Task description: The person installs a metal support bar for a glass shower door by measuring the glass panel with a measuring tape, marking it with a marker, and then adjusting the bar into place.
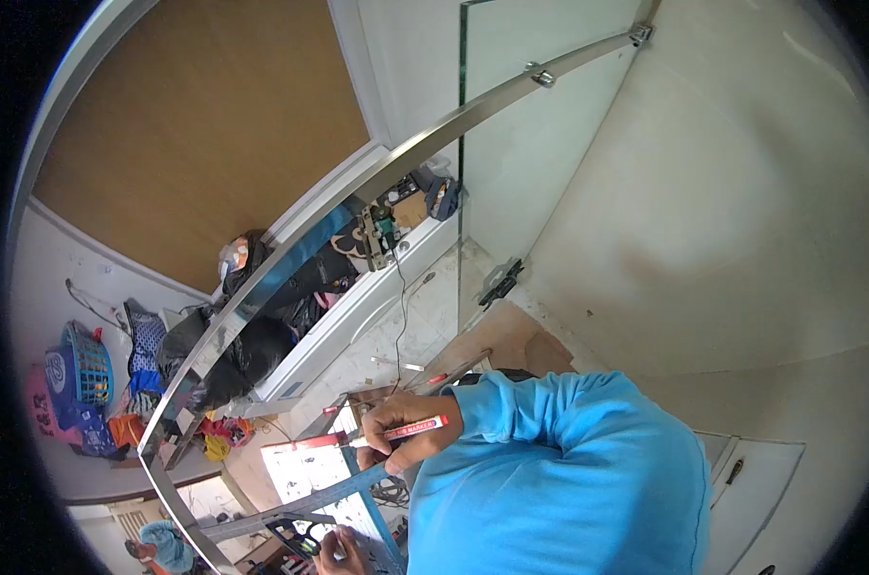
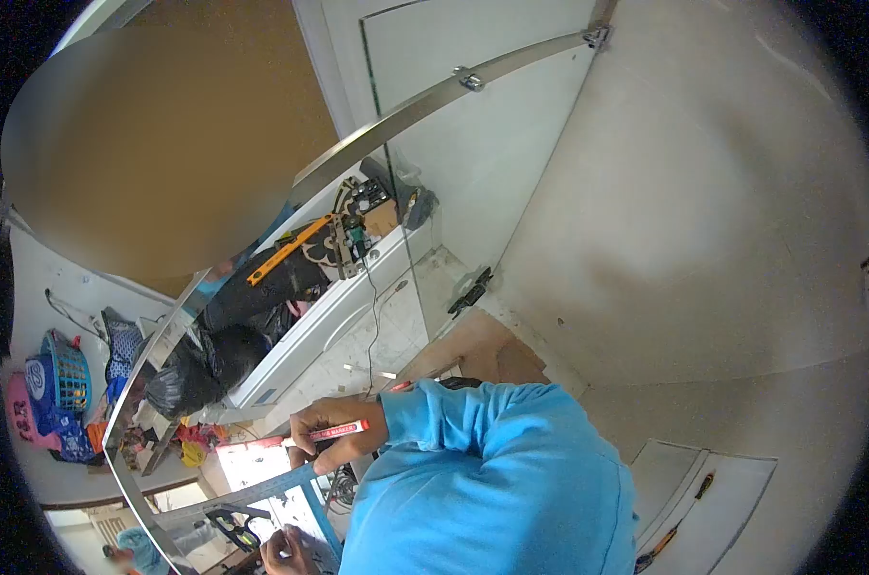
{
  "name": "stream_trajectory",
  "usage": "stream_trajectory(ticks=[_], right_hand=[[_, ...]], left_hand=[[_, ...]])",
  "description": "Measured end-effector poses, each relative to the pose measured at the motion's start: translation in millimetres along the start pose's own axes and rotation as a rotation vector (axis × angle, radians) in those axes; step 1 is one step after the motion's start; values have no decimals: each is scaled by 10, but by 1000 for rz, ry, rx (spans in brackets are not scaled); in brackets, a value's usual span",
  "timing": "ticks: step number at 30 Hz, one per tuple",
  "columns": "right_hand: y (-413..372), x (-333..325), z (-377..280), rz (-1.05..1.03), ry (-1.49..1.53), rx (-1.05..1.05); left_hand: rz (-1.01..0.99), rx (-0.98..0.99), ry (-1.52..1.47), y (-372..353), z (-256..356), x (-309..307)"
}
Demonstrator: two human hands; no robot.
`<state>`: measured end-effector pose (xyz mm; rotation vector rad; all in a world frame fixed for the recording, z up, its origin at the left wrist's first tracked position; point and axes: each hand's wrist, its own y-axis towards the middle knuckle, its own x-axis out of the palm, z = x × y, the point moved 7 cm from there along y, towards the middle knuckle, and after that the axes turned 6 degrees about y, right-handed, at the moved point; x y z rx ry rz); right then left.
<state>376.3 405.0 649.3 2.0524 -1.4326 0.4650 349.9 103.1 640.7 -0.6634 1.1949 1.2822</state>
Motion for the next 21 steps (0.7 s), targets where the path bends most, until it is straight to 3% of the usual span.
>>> stream_trajectory(ticks=[3, 4, 6, 7, 8, 10, 12, 17, 21], right_hand=[[5, 15, 93, -27, 56, 6], [12, -6, 86, -16, -30, -20], [70, -20, 34, -48, -204, -141], [75, -22, 44, -44, -167, -129], [81, -14, 88, -30, -104, -54], [60, -16, 88, -14, -156, -92], [136, 39, 1, -26, -117, -99], [157, -4, 61, 70, -197, -104], [240, 55, -11, 18, -185, -112]], left_hand=[[129, -2, 149, -14, -81, 10], [-2, -194, 51, -19, -315, 120], [110, -145, -130, -26, -499, 241], [77, -155, 183, -49, -499, 227], [126, -85, 64, -8, -388, 163], [19, -161, -47, 2, -393, 155], [103, -104, -19, 44, -245, 34], [55, -171, 39, 66, -145, -151], [100, -194, 16, -16, -157, -196]])
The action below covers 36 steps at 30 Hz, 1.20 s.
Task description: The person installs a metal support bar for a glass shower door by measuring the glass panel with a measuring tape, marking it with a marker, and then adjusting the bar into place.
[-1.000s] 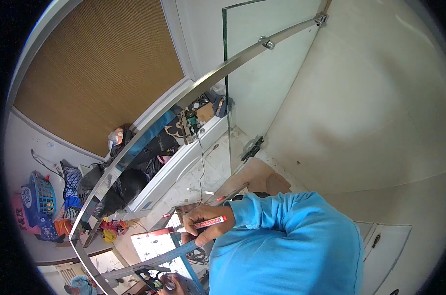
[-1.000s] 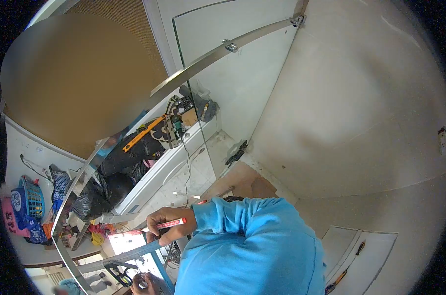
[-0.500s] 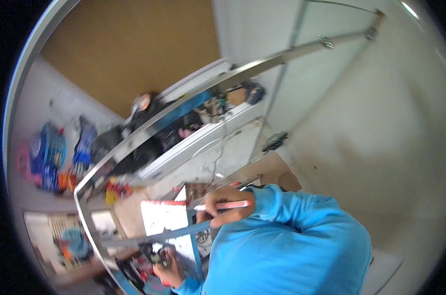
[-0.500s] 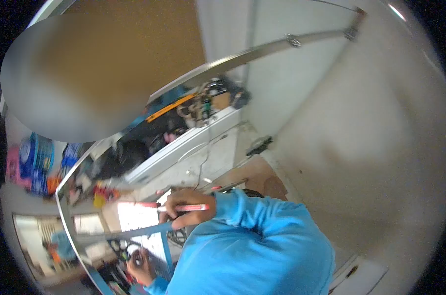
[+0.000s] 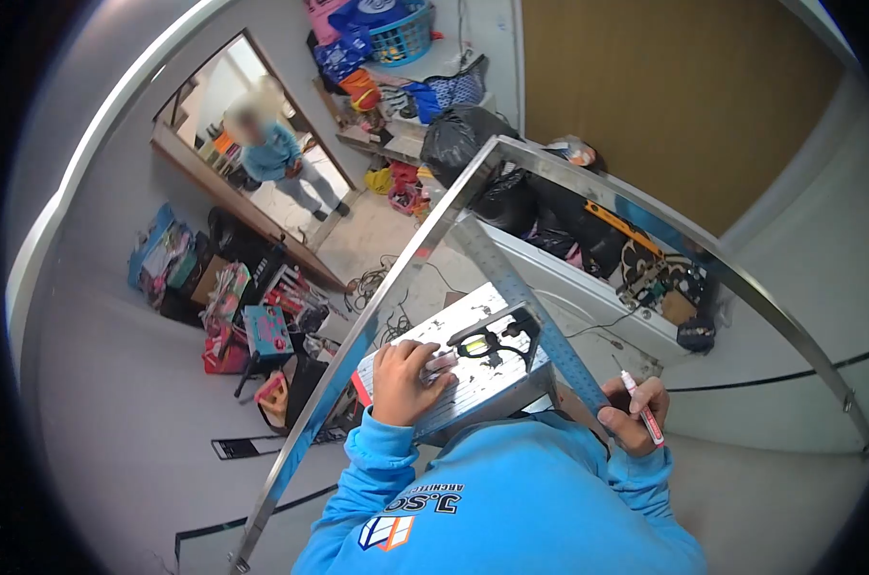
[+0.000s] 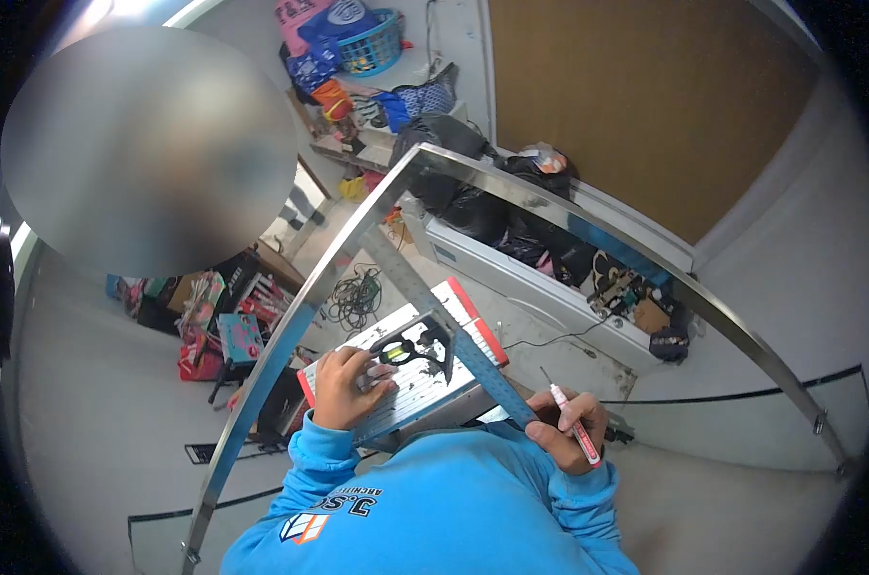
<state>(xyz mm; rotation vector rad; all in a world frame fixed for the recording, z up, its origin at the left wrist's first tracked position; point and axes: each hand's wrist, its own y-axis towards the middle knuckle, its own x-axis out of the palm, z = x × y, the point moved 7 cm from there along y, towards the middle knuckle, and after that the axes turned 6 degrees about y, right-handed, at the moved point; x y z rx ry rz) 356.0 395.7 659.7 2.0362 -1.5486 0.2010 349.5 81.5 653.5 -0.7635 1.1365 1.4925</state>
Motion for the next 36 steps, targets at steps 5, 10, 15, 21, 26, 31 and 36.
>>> stream_trajectory(ticks=[5, 10, 15, 21, 26, 31, 36], right_hand=[[67, -24, -66, 33, -68, -34], [97, -77, -169, 102, -116, -69], [166, -20, -384, 127, -265, -212], [231, 290, -794, 106, -577, -424], [183, 476, -1121, 84, -883, -526], [224, 556, -1200, 78, -925, -611], [349, 652, -1287, -129, -922, -552]], left_hand=[[44, 16, 23, -64, -1, -29], [128, -41, -41, -83, 148, -195], [299, 211, -162, 86, 805, -455], [472, 439, -323, 739, 1629, -662], [565, 521, -412, 1019, 1905, -754], [475, 472, -841, 1196, 1941, -648], [412, 469, -1014, 1303, 1919, -505]])
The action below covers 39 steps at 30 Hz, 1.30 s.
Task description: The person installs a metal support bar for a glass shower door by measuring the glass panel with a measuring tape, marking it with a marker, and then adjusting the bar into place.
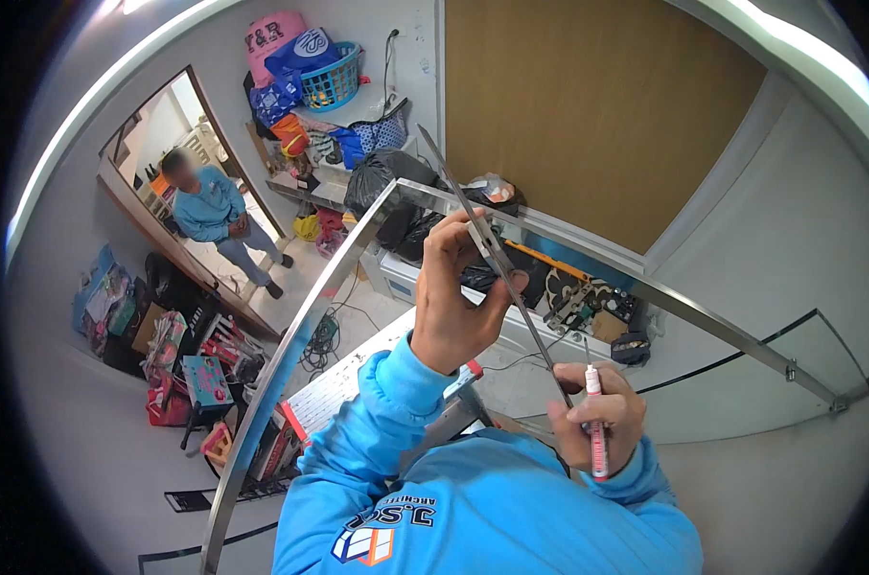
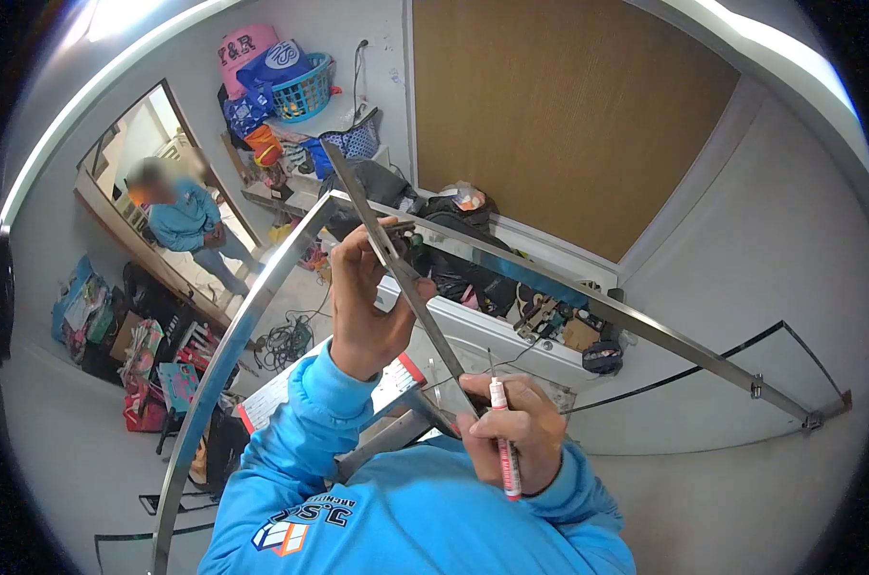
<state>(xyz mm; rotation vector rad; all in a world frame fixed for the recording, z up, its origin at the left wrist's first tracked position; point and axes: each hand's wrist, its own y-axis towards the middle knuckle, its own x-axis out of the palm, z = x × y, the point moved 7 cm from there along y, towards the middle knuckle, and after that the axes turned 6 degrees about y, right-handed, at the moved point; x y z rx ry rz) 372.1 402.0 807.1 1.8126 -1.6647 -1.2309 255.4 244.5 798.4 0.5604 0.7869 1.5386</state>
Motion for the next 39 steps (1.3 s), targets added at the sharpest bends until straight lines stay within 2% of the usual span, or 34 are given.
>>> stream_trajectory(ticks=[1, 4, 6, 7, 9, 10, 11, 12, 15, 17, 18, 19, 20, 21, 22, 24, 25, 27, 28, 30, 32, 34, 38, 39], right_hand=[[64, -12, -6, -59, 107, 24], [284, -188, -1, -86, 182, -30], [568, -244, 12, -59, -54, -30], [715, -236, 38, -57, -53, -32], [984, -121, 57, -119, -319, -110], [1079, -99, 95, -117, -319, -114], [1156, -38, 145, -170, -298, -110], [1226, 23, 191, -223, -277, -106], [1421, 90, 268, -318, -180, -124], [1548, 143, 270, -369, -175, -205], [1626, 136, 276, -373, -179, -206], [1686, 160, 313, -464, -204, -161], [1738, 197, 366, -554, -228, -113], [1809, 220, 402, -534, -268, -206], [1909, 224, 445, -533, -270, -209], [2070, 319, 534, -654, -344, -277], [2154, 355, 659, -661, -348, -293], [2345, 454, 985, -736, -341, -223], [2392, 531, 1128, -813, -328, -150], [2503, 656, 1303, -853, -325, -87], [2552, 760, 1469, -901, -323, -30], [2587, 838, 1603, -929, -313, -31], [2586, 1028, 1699, -973, -244, -76], [2569, 1060, 1743, -996, -257, -15]], left_hand=[[-14, -19, -66, 18, -16, 4], [-50, -84, -204, 7, -28, 23], [-81, -216, -515, -10, -67, 111], [-88, -234, -606, -3, -39, 148], [-108, -213, -690, 23, -6, 213], [-125, -194, -775, 40, 16, 235], [-149, -99, -672, 53, 43, 227], [-147, -93, -672, 42, 25, 237], [-91, -256, -780, 50, -75, 259], [-62, -265, -742, 53, -129, 236], [-38, -276, -699, 56, -161, 212], [-34, -273, -704, 83, -153, 168], [-82, -209, -608, 124, -89, 102], [-130, -144, -512, 149, -40, 37], [-130, -141, -512, 103, -82, -39], [-180, -441, -494, -160, -473, -89], [-184, -432, -496, -228, -537, -112], [59, -757, -598, -412, -888, -182], [59, -755, -604, -402, -918, -185], [289, -854, -755, -456, -1048, -260], [316, -865, -795, -386, -1088, -276], [285, -921, -859, -310, -1095, -220], [133, -802, -933, -84, -1088, -178], [126, -815, -900, -82, -1128, -192]])
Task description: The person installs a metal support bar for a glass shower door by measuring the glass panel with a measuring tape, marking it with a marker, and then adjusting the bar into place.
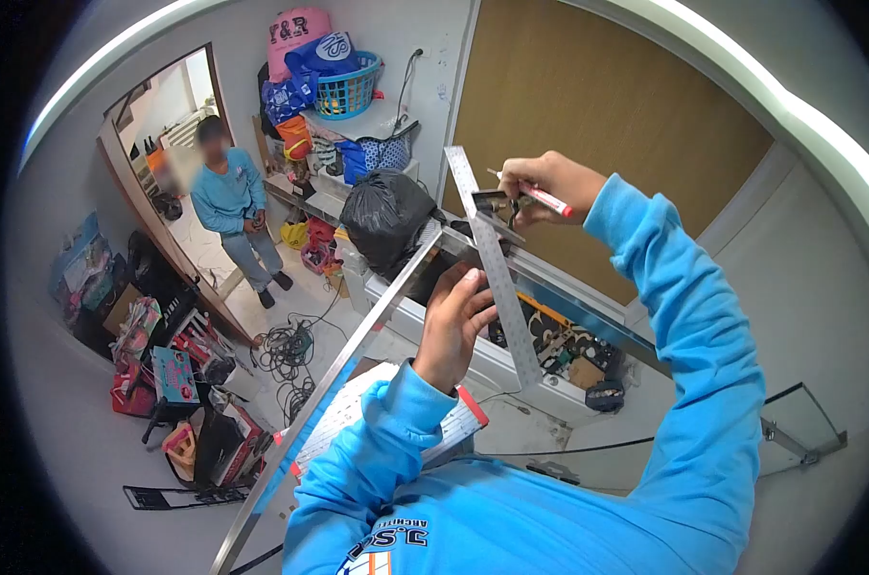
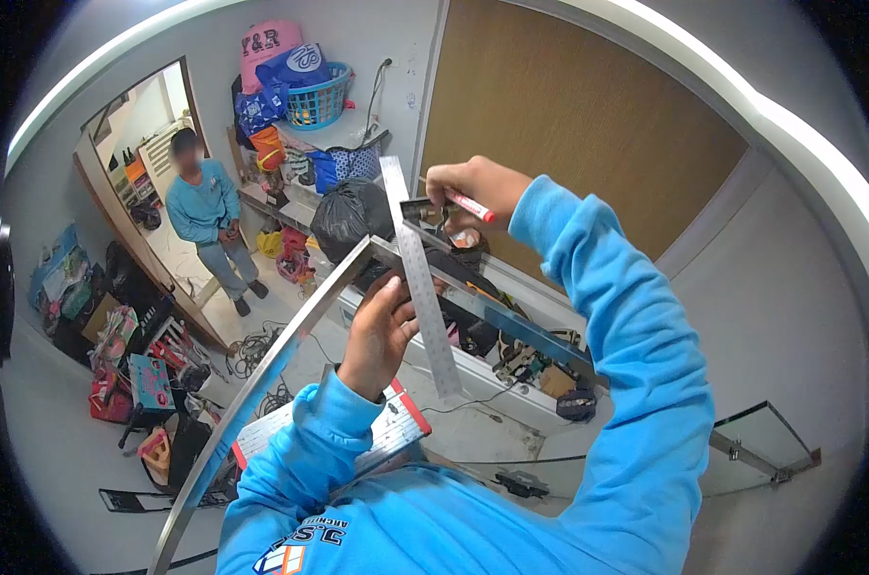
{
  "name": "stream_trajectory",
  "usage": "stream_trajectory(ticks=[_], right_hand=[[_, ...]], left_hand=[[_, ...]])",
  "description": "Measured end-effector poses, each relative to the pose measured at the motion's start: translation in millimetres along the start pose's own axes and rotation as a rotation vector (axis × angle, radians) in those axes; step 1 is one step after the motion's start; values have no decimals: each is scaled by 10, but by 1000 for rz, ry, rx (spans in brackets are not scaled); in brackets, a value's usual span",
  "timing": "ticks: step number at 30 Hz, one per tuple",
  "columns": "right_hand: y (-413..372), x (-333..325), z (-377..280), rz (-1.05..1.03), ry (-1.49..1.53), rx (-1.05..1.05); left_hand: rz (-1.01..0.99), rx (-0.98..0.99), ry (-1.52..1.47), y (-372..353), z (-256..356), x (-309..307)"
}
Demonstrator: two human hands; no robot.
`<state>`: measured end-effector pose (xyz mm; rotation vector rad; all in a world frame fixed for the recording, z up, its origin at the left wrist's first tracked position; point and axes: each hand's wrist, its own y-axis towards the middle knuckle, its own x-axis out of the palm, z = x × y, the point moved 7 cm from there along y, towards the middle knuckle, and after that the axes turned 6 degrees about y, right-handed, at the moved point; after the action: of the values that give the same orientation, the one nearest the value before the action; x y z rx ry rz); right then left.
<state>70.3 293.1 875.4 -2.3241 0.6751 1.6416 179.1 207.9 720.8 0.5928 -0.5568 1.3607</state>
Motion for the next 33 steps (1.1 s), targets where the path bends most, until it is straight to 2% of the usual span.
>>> stream_trajectory(ticks=[7, 8, 10, 18, 20, 21, 25, 27, 28, 29, 31, 32, 33], right_hand=[[156, 148, -105, -85, 144, -23], [170, 170, -103, -90, 149, -20], [195, 176, -125, -94, 85, -102], [206, 183, -185, -100, 75, -29], [203, 201, -178, -96, 68, -28], [204, 197, -203, -86, 54, -70], [197, 181, -261, -55, -28, -138], [172, 191, -255, -46, -17, -135], [166, 191, -254, -43, -9, -142], [162, 190, -249, -36, -6, -140], [154, 246, -189, -78, 8, -82], [147, 277, -147, -109, 40, -40], [142, 277, -157, -106, 47, -46]], left_hand=[[-73, 2, -86, 99, 96, -1], [-33, -26, -85, 86, 119, -6], [-60, -21, -123, 123, 119, -7], [-59, -10, -188, 75, 118, 18], [70, 47, -191, 69, 140, -74], [70, 45, -184, 82, 138, -112], [103, -44, -160, 101, 49, -213], [167, -144, 20, -18, -86, -276], [302, -153, 26, -162, -44, -217], [241, 22, 206, -240, 64, -202], [195, 134, 475, -511, 251, -37], [170, 309, 594, -601, 400, 104], [174, 307, 602, -655, 489, 185]])
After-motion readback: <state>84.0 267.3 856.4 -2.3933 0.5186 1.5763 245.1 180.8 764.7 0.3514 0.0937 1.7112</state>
